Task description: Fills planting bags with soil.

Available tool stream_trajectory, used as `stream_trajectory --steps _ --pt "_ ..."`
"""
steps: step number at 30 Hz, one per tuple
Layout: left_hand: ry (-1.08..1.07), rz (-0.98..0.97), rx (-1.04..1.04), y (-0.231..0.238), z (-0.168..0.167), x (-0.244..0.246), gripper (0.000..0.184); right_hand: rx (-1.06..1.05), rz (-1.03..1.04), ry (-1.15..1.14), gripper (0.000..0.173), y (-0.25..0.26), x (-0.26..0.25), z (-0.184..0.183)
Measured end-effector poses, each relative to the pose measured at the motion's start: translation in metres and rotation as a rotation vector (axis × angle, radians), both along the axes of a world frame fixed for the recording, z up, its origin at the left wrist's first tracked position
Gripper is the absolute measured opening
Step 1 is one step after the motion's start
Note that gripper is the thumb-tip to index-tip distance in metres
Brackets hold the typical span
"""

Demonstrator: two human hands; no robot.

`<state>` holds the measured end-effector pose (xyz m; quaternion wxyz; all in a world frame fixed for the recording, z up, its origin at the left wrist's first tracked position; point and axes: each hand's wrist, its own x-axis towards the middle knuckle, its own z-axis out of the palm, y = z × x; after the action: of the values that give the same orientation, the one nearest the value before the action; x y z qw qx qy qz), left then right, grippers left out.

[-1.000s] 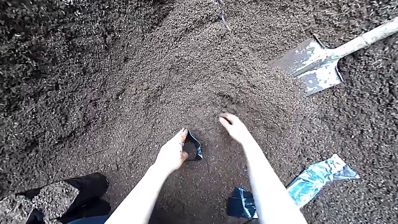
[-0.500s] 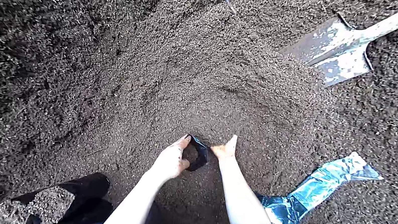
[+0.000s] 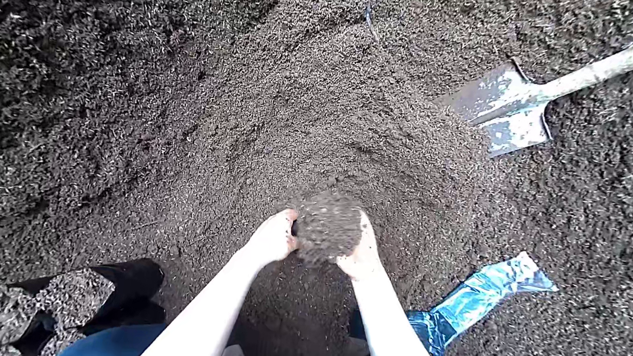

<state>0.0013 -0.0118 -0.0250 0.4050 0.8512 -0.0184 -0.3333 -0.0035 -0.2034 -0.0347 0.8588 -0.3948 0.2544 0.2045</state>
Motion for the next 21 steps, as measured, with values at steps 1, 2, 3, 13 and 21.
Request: stream_trajectory --steps 1,2,3,13,21 --pt "0.003 0.002 0.008 0.002 0.002 -0.002 0.055 -0.168 0.006 0.002 0.043 0.011 -0.001 0.007" --pt "0.003 0.011 0.018 0.004 0.004 -0.004 0.056 -0.324 0.044 -0.023 0.034 0.019 -0.001 0.014" --pt "0.001 0.027 0.021 0.004 0.005 -0.006 0.057 -0.46 0.126 -0.078 0.036 0.024 -0.001 0.021" --pt "0.09 -0.192 0.262 0.005 -0.007 -0.009 0.064 -0.23 0.568 0.541 0.094 -0.015 -0.08 -0.091" --pt "0.045 -0.072 -0.024 0.005 0.048 -0.028 0.074 0.198 -0.303 0.275 0.094 0.025 -0.024 -0.137"
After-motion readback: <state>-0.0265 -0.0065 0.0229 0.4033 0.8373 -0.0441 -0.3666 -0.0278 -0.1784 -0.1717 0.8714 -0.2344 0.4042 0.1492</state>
